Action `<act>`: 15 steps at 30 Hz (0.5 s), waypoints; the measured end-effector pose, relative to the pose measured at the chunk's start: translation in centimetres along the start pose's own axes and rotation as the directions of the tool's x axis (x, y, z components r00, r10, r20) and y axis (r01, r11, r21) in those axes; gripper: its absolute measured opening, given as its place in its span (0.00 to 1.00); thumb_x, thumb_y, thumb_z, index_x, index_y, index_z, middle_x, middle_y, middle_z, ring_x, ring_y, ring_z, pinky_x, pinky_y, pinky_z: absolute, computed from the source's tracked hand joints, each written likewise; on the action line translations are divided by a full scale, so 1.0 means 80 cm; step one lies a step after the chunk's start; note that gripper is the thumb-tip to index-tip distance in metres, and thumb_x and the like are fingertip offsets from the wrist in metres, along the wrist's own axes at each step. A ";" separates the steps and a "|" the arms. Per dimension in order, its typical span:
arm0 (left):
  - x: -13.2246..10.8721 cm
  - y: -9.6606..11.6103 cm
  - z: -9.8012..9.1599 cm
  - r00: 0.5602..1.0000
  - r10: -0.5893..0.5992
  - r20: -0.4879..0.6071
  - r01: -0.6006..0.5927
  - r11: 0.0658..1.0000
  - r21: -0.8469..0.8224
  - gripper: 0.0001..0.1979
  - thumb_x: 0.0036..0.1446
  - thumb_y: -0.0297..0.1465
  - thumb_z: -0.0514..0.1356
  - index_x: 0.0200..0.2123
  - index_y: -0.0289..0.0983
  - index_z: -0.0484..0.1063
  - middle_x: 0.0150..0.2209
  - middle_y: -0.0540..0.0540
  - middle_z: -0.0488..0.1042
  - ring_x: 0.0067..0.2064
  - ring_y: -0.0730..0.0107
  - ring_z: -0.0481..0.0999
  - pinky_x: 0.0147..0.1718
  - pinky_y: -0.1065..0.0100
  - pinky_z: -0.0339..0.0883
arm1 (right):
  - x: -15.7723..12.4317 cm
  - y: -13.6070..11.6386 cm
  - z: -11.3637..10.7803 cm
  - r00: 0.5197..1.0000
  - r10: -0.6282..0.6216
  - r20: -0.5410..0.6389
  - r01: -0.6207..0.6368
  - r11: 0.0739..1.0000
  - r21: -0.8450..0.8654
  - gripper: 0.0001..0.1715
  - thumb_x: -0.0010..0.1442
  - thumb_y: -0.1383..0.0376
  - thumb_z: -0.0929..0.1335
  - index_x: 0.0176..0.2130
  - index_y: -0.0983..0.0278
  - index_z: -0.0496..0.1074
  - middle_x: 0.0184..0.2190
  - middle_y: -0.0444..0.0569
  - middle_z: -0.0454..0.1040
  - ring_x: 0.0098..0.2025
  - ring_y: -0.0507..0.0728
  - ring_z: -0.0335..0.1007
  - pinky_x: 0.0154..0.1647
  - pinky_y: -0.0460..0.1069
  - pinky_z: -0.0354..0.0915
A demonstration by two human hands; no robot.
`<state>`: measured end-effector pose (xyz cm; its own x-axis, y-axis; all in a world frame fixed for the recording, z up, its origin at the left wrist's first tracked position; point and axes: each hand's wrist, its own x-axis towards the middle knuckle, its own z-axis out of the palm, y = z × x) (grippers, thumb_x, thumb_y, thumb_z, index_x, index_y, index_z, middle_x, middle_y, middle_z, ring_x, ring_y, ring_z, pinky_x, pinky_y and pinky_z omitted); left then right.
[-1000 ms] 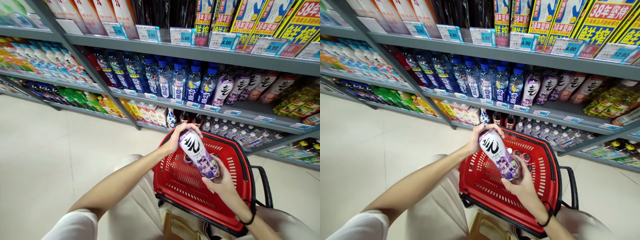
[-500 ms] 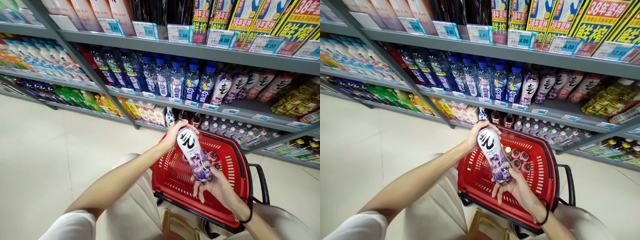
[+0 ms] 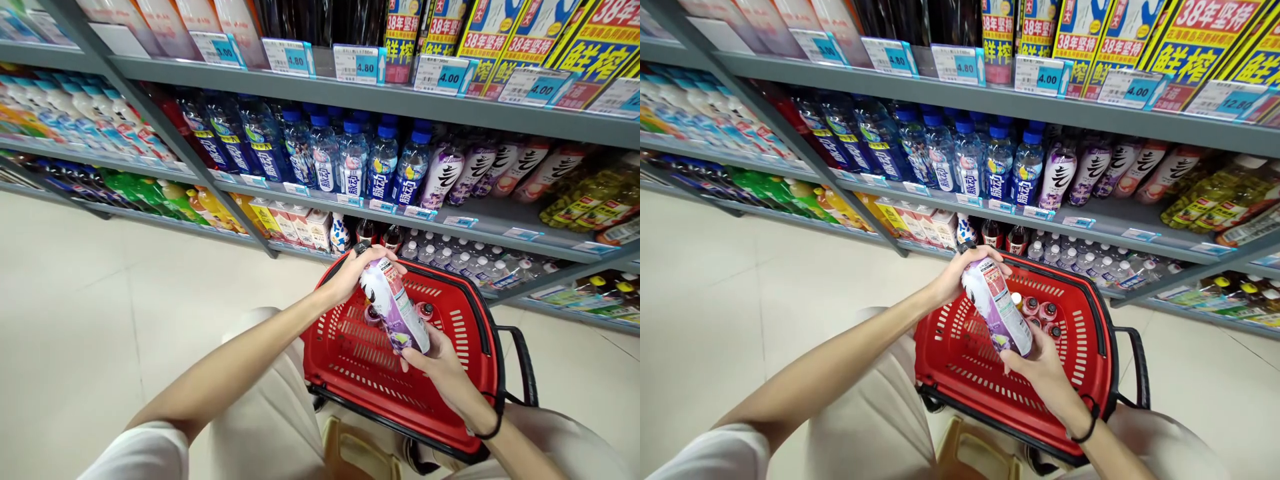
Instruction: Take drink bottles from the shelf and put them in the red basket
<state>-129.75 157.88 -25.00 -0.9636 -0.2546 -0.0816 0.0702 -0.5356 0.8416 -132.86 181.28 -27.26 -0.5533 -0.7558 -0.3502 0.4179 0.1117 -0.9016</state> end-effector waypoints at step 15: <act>-0.012 -0.005 0.021 0.996 0.062 -0.062 -0.064 0.997 -0.041 0.13 0.53 0.35 0.69 0.39 0.35 0.73 0.39 0.41 0.83 0.36 0.61 0.83 0.39 0.61 0.75 | 0.002 0.030 0.003 0.981 -0.091 -0.171 0.094 0.996 0.009 0.46 0.50 0.61 0.82 0.62 0.55 0.64 0.45 0.49 0.79 0.31 0.54 0.76 0.29 0.49 0.74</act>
<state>-129.28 159.71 -24.38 -0.9396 -0.3364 -0.0624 0.1424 -0.5504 0.8227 -131.75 181.26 -29.44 -0.7040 -0.6415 -0.3047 0.3707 0.0341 -0.9281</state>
